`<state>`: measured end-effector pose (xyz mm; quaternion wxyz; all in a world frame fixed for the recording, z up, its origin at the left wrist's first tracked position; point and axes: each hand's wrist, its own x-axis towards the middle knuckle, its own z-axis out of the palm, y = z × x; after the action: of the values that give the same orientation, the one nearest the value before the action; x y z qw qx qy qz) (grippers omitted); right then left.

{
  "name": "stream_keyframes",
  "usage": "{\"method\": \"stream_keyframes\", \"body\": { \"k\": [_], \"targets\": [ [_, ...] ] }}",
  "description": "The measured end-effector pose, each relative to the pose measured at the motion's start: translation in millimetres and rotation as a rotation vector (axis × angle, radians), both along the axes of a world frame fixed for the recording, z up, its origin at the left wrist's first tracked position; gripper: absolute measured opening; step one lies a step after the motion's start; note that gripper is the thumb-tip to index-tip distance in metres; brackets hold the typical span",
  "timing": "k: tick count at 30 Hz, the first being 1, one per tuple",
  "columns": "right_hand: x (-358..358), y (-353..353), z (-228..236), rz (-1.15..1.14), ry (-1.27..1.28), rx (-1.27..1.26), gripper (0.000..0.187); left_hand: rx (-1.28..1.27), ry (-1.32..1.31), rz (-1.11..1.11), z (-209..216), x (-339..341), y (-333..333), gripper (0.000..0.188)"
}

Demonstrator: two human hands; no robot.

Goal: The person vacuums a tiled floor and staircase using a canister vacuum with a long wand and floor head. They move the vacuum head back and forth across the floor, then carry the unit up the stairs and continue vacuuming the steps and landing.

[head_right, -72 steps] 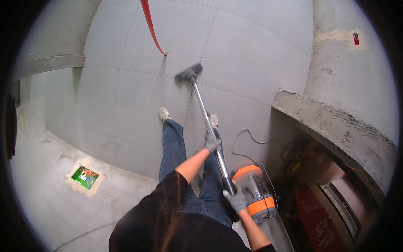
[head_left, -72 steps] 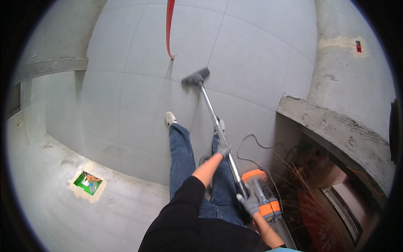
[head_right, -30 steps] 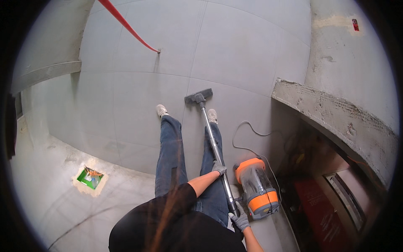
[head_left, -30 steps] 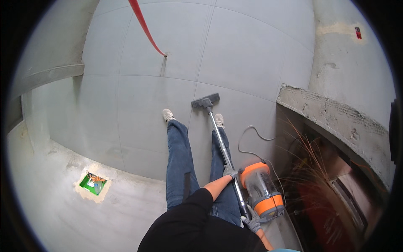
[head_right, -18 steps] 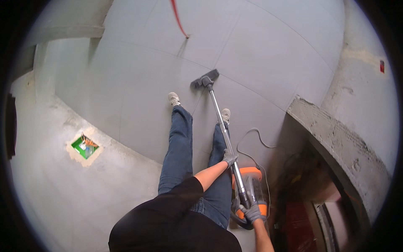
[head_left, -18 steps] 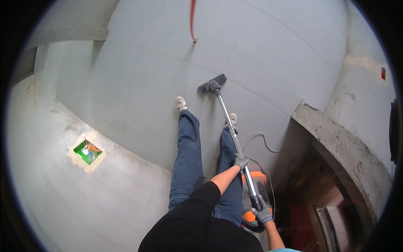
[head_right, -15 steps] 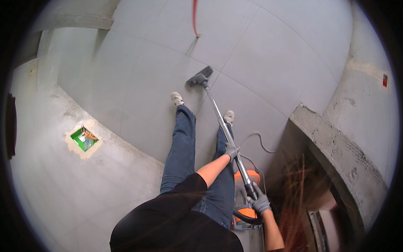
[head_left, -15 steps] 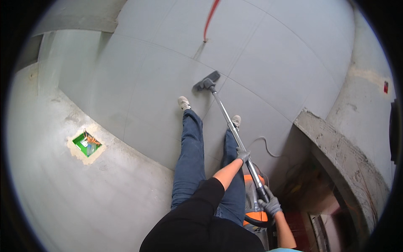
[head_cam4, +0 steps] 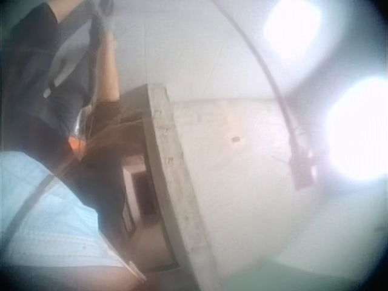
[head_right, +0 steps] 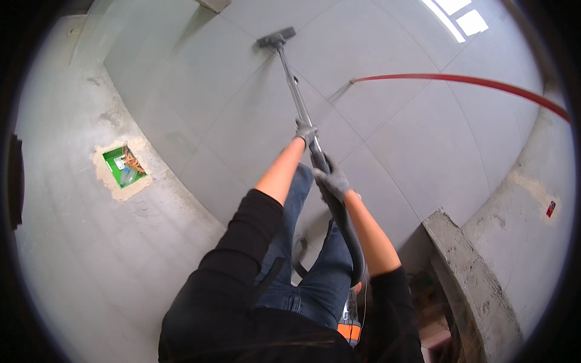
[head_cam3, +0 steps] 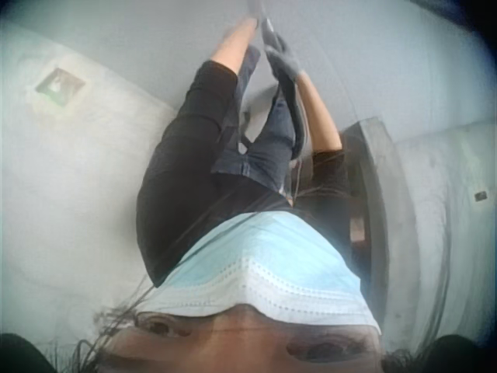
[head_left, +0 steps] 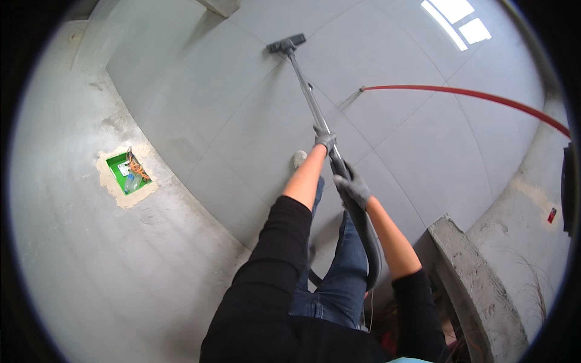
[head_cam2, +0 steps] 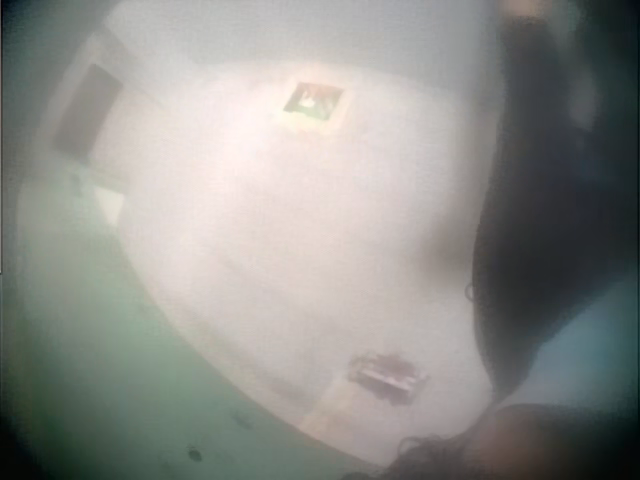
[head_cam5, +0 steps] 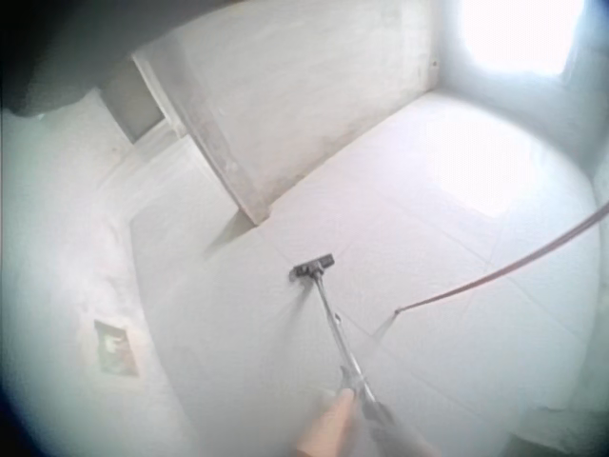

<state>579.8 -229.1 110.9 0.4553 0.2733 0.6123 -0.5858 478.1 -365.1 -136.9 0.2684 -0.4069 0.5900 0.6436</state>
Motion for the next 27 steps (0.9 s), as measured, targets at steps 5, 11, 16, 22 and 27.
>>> {"method": "stream_keyframes", "body": {
  "k": [5,11,16,22,27],
  "targets": [
    [-53,-93,-37,-0.034,0.114,-0.011,0.082,-0.444,-0.068,-0.335,-2,-39,-80,0.094],
    [96,-50,-18,0.356,0.096,0.278,0.084,-0.449,-0.226,-0.888,18,116,-53,0.110],
    [270,71,53,0.286,-0.052,0.186,0.088,-0.276,-0.414,-0.544,65,285,56,0.083],
    [401,175,197,0.246,-0.203,0.404,0.080,-0.096,-0.472,-0.761,162,456,189,0.096],
    [409,164,224,0.115,-0.207,0.481,0.075,-0.027,-0.557,-0.692,176,472,209,0.097]
  ]
}}
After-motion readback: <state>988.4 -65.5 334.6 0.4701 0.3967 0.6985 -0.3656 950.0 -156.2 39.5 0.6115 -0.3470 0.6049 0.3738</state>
